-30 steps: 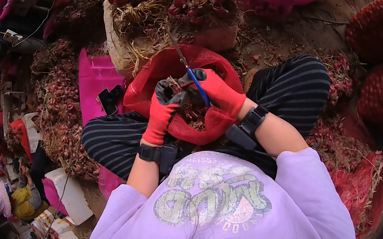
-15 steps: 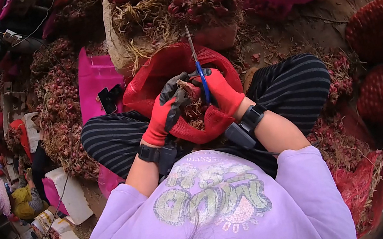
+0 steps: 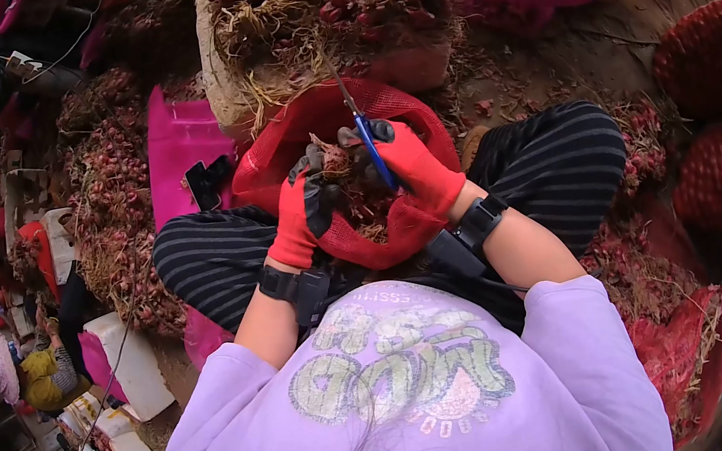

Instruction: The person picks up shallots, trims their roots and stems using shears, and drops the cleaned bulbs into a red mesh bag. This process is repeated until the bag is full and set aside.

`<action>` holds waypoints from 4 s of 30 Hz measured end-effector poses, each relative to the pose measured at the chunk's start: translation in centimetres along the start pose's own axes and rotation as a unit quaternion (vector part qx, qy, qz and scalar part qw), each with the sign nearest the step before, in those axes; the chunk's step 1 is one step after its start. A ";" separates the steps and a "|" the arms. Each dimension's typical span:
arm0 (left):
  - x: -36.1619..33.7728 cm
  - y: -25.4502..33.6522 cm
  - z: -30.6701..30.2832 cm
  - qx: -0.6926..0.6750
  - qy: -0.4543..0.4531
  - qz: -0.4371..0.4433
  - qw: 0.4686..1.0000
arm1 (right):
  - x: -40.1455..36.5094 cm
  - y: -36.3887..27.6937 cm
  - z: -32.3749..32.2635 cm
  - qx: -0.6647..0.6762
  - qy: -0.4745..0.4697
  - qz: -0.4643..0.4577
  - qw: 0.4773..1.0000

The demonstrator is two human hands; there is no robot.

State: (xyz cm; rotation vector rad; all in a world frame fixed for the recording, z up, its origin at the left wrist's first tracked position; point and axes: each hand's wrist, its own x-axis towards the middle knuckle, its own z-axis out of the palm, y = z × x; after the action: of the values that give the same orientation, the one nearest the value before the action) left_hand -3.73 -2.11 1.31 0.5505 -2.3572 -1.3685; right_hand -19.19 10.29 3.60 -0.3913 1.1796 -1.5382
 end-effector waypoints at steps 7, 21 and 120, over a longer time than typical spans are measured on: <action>-0.2 0.7 0.6 -0.210 0.006 -0.067 0.975 | 0.7 1.3 -1.0 0.036 -0.009 0.002 0.999; 0.0 -0.3 1.7 -0.424 0.072 -0.161 0.888 | 1.4 1.5 -0.2 -0.019 -0.020 -0.059 0.998; -0.3 -1.3 1.7 -0.377 0.063 -0.094 0.919 | 1.0 2.1 -0.1 -0.121 0.028 -0.116 0.985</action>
State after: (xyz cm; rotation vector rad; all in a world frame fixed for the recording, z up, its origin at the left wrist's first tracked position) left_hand -4.09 -1.24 -0.67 0.6023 -1.5114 -2.0856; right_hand -18.44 9.68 1.48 -0.6699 1.4110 -1.6165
